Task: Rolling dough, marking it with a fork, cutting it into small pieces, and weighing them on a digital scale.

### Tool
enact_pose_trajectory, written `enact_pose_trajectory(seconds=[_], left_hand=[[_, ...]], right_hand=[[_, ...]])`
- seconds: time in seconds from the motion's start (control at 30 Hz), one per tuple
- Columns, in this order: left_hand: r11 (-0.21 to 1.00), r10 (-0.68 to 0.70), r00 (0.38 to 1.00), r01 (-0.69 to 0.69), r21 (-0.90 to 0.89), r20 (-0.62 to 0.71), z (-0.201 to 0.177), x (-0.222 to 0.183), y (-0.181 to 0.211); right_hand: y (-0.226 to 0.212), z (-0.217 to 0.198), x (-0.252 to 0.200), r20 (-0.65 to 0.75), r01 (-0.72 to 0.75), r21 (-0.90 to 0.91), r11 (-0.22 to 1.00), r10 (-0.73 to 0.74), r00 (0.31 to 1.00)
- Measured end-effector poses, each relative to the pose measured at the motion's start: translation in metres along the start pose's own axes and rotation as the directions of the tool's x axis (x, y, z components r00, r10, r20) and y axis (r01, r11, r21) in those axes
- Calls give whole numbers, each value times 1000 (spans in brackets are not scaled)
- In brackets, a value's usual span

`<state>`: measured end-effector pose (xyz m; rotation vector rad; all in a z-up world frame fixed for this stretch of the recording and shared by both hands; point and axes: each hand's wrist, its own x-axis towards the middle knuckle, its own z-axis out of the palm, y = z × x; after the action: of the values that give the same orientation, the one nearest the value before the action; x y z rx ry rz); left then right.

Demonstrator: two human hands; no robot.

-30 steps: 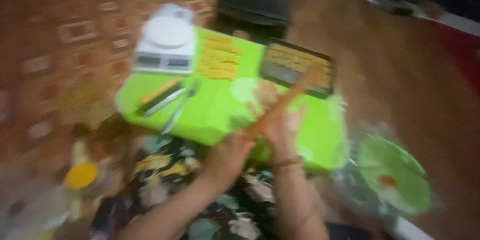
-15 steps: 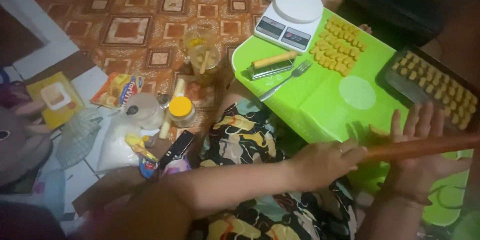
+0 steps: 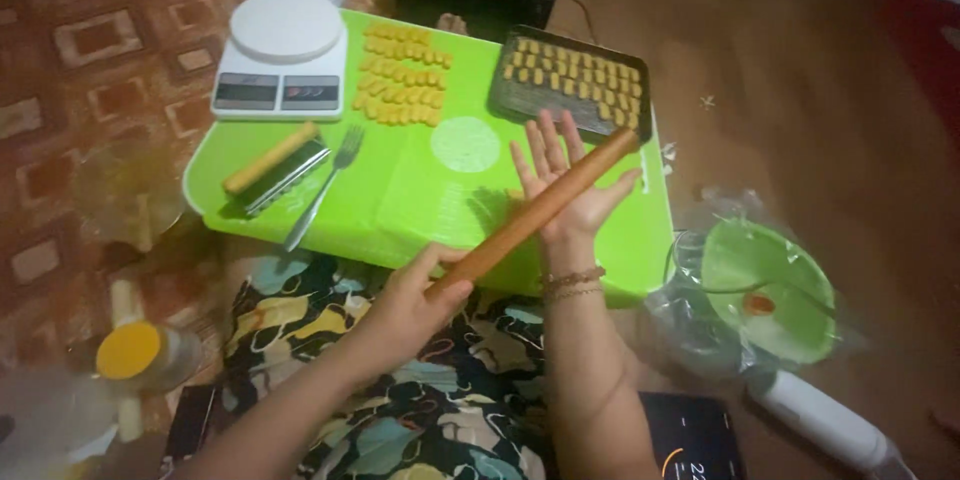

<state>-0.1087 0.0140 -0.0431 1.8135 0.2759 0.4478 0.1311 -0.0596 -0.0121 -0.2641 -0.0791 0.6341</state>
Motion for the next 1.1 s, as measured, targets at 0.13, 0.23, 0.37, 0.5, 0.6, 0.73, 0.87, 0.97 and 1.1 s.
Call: enact_pose_trajectory(seconds=[0.13, 0.23, 0.37, 0.5, 0.6, 0.73, 0.87, 0.97, 1.1], left_hand=[[870, -191, 975, 222, -440, 114, 8, 3, 3], [662, -222, 945, 326, -675, 239, 12, 6, 25], [567, -310, 899, 436, -699, 309, 10, 12, 31], [827, -345, 933, 355, -436, 106, -26, 19, 20], [818, -299, 944, 328, -473, 138, -49, 37, -2], [799, -259, 949, 315, -512, 179, -71, 43, -29], [794, -213, 955, 293, -532, 209, -99, 48, -46], [785, -163, 956, 276, -555, 244, -111, 50, -58], [753, -123, 956, 264, -602, 265, -124, 26, -87]], right_hand=[[-3, 3, 1, -20, 5, 20, 1000, -5, 1000], [-6, 2, 2, 77, -41, 11, 999, 40, 996], [-7, 11, -8, 69, -98, -46, 994, 101, 992], [-16, -23, 14, 91, 77, -508, 858, -35, 995], [-27, -75, 50, 170, 100, -861, -498, -99, 980], [-12, -85, 27, 150, 198, -580, -790, 136, 979], [-5, -84, 17, 417, 315, -520, -794, 86, 905], [-4, -92, 16, 452, 294, -580, -760, 0, 892], [-11, -90, 15, 238, 145, -917, -372, -218, 947]])
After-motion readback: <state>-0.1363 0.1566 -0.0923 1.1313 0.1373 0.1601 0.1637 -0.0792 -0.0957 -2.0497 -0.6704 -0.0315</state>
